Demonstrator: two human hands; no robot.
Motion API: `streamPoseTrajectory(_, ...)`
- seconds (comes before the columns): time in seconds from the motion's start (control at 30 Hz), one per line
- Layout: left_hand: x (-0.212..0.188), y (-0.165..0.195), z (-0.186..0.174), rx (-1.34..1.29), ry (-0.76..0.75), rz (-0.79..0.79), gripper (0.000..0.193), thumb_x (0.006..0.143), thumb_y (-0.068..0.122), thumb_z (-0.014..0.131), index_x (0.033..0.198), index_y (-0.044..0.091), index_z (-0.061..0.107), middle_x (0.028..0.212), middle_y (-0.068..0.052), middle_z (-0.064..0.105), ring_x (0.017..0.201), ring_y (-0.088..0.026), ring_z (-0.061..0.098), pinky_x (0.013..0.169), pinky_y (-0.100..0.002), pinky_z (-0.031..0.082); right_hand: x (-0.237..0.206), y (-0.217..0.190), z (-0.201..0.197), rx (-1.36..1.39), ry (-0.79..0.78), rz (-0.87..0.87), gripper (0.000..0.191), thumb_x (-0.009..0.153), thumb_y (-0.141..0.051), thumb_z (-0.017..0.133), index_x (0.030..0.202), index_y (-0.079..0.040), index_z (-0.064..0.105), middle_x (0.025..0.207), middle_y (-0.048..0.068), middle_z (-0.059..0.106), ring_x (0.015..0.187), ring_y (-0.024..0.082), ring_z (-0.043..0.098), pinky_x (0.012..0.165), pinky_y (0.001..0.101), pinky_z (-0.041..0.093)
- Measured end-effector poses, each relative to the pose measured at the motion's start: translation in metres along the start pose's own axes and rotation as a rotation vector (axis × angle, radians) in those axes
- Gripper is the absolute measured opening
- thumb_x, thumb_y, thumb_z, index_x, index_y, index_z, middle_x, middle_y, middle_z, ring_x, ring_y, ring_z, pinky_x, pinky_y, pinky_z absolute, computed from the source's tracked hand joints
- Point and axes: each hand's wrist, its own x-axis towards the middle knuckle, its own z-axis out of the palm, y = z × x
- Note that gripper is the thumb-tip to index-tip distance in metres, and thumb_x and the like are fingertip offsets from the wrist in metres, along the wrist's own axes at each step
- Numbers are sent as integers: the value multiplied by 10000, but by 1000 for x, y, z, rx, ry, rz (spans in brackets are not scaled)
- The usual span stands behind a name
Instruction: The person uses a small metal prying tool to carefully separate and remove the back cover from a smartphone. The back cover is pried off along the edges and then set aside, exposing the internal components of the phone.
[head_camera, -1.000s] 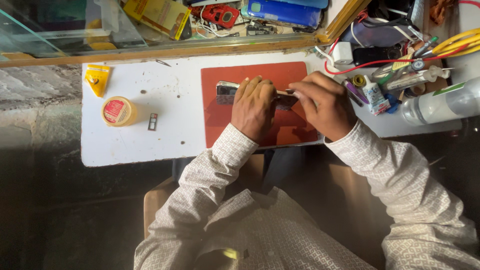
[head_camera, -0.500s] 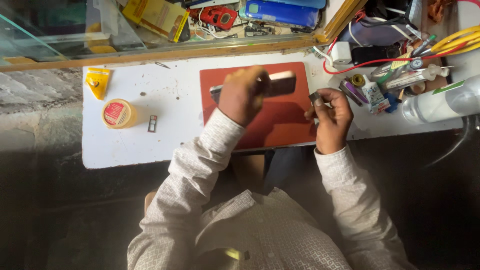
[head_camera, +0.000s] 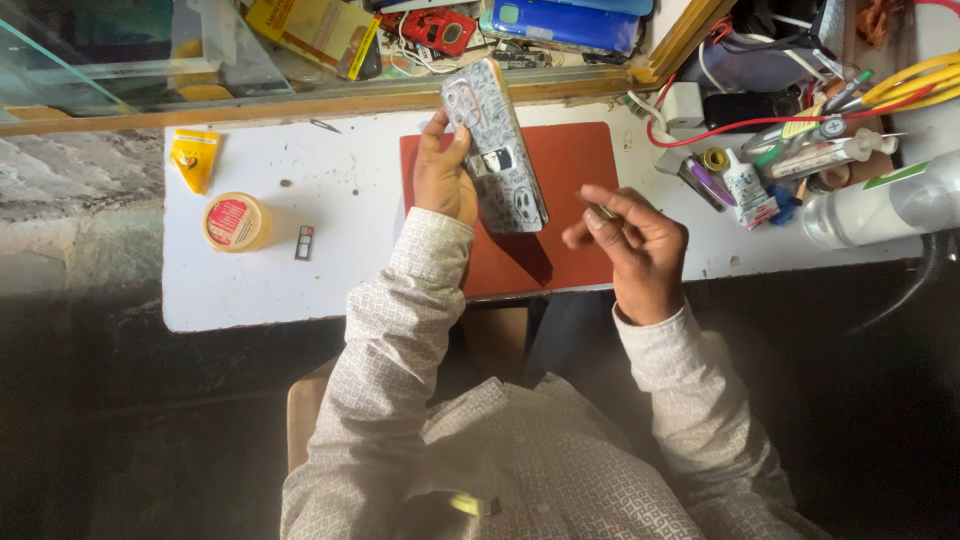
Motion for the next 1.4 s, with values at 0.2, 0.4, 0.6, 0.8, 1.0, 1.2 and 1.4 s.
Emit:
streamPoseTrajectory(0.2,-2,-5,-7,40,-31,61,508,1010,-62,532,1501,15,424,1379,-158,609,1255,-242,599,1123,-419,475,-2,4,10,-123,-2,-58,169,1044,-46,645,1139,82,700,1080,84,660,901,122,685,853,270,588)
streamPoseTrajectory(0.4,-8,-5,-2,44,-49,68,554,998,-55,556,1520,52,404,1349,-150,634,1239,-243,601,1124,-431,471,-1,13,17,-192,102,-10,176,983,-32,709,1114,85,704,922,91,737,782,114,712,755,247,607)
streamPoseTrajectory(0.6,-9,-7,-4,5,-84,80,570,994,-51,574,1522,61,391,1327,-146,647,1223,-238,626,1105,-438,495,4,23,21,-170,142,36,181,959,-27,729,1101,83,710,907,92,743,770,105,710,741,238,606)
streamPoseTrajectory(0.8,-14,-7,-1,-47,-133,78,579,993,-30,607,1521,72,392,1334,-144,628,1234,-246,612,1086,-441,523,5,27,22,-211,142,40,190,948,-46,752,1081,84,716,900,84,736,742,100,699,711,226,591)
streamPoseTrajectory(1.0,-25,-4,10,47,-207,123,609,1002,-25,634,1550,64,385,1388,-156,582,1235,-230,610,1098,-411,512,14,23,23,-214,142,-9,193,963,-66,749,1085,80,719,891,72,724,734,91,674,699,221,567)
streamPoseTrajectory(1.2,-32,4,19,139,-213,156,637,996,1,647,1564,66,367,1377,-164,582,1234,-222,604,1106,-391,508,20,17,27,-192,119,-67,179,983,-74,739,1084,72,720,898,57,711,757,86,669,717,224,566)
streamPoseTrajectory(1.4,-39,2,24,269,-235,273,748,1015,-21,581,1646,137,211,1329,-124,596,1186,-186,600,1086,-361,515,18,17,36,-218,127,-177,182,990,-76,731,1107,63,721,922,48,701,758,86,662,707,223,560)
